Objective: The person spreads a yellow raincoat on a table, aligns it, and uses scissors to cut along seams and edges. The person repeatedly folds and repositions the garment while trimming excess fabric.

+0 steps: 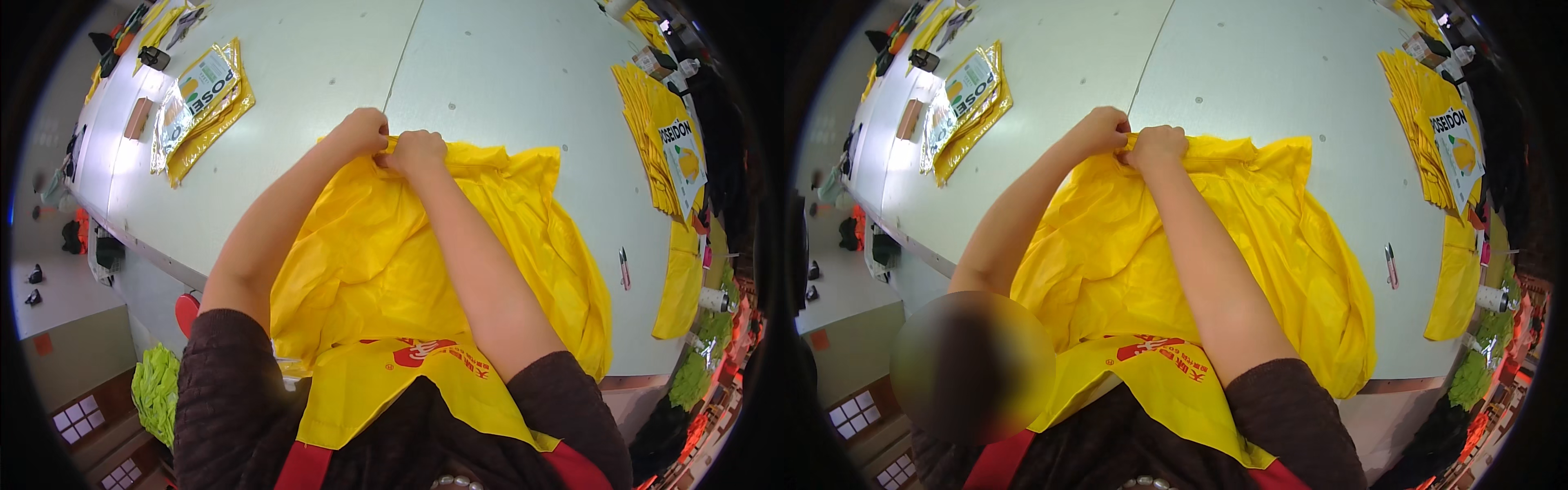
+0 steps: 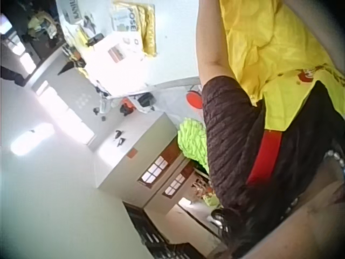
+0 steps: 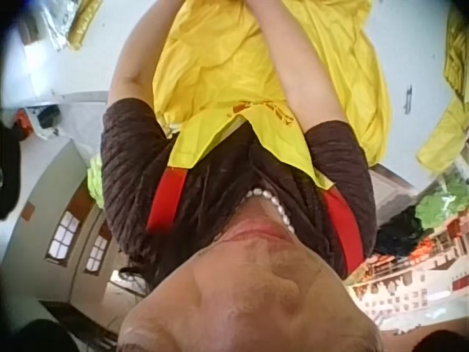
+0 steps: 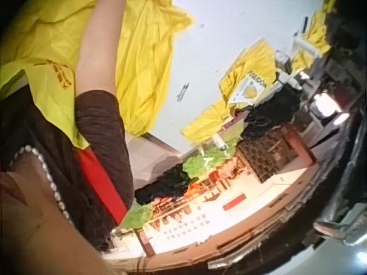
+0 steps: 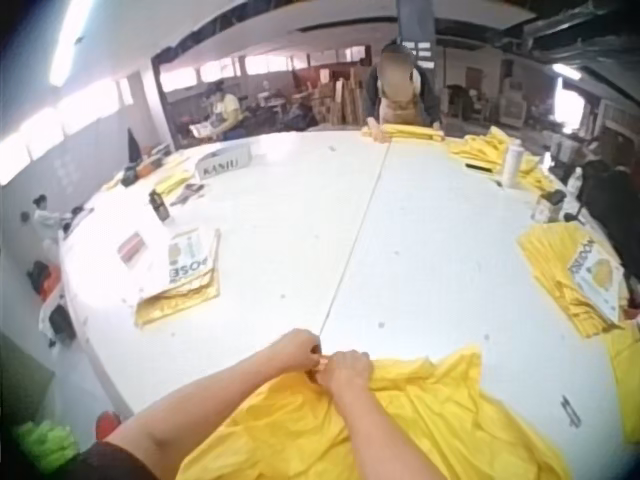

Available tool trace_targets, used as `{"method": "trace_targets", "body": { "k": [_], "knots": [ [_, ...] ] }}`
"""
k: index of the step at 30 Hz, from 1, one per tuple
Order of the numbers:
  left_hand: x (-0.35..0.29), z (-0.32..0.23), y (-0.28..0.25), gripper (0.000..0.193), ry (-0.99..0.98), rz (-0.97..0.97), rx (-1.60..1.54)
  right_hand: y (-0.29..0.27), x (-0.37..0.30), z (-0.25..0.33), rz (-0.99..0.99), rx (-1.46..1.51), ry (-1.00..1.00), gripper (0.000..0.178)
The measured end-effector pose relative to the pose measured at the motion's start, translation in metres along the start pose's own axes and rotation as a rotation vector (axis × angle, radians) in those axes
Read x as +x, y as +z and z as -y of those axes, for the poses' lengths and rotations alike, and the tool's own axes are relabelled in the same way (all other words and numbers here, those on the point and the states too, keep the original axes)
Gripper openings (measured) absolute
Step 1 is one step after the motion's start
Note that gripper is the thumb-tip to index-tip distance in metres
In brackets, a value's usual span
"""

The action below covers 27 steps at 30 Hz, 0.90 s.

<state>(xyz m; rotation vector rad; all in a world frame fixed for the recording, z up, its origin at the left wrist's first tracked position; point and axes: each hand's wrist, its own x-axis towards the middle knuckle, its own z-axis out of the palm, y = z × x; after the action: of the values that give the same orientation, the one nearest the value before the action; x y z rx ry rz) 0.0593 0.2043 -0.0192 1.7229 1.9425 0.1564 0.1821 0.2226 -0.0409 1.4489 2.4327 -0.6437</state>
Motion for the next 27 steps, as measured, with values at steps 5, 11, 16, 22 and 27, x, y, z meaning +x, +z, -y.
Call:
{"method": "trace_targets", "body": {
  "k": [5, 11, 16, 22, 27],
  "knots": [
    [-0.033, -0.001, 0.049, 0.018, -0.018, -0.336, -0.093, 0.036, 0.004, -0.01, -0.307, 0.008, 0.02, 0.034],
    [-0.052, 0.02, 0.088, 0.009, 0.164, -0.594, 0.059, -0.013, -0.058, -0.057, -0.18, -0.192, -0.174, 0.035],
    [-0.043, -0.006, 0.075, 0.009, 0.079, -0.412, 0.284, -0.027, -0.083, -0.138, -0.336, -0.227, -0.202, 0.028],
    [-0.003, -0.043, 0.079, 0.015, 0.478, -0.459, 0.352, 0.013, -0.083, -0.152, -0.721, -0.161, -0.421, 0.022],
    [0.011, -0.055, 0.08, 0.012, 0.72, -0.388, 0.148, 0.029, -0.089, -0.159, -0.841, -0.172, -0.51, 0.023]
  ]
}}
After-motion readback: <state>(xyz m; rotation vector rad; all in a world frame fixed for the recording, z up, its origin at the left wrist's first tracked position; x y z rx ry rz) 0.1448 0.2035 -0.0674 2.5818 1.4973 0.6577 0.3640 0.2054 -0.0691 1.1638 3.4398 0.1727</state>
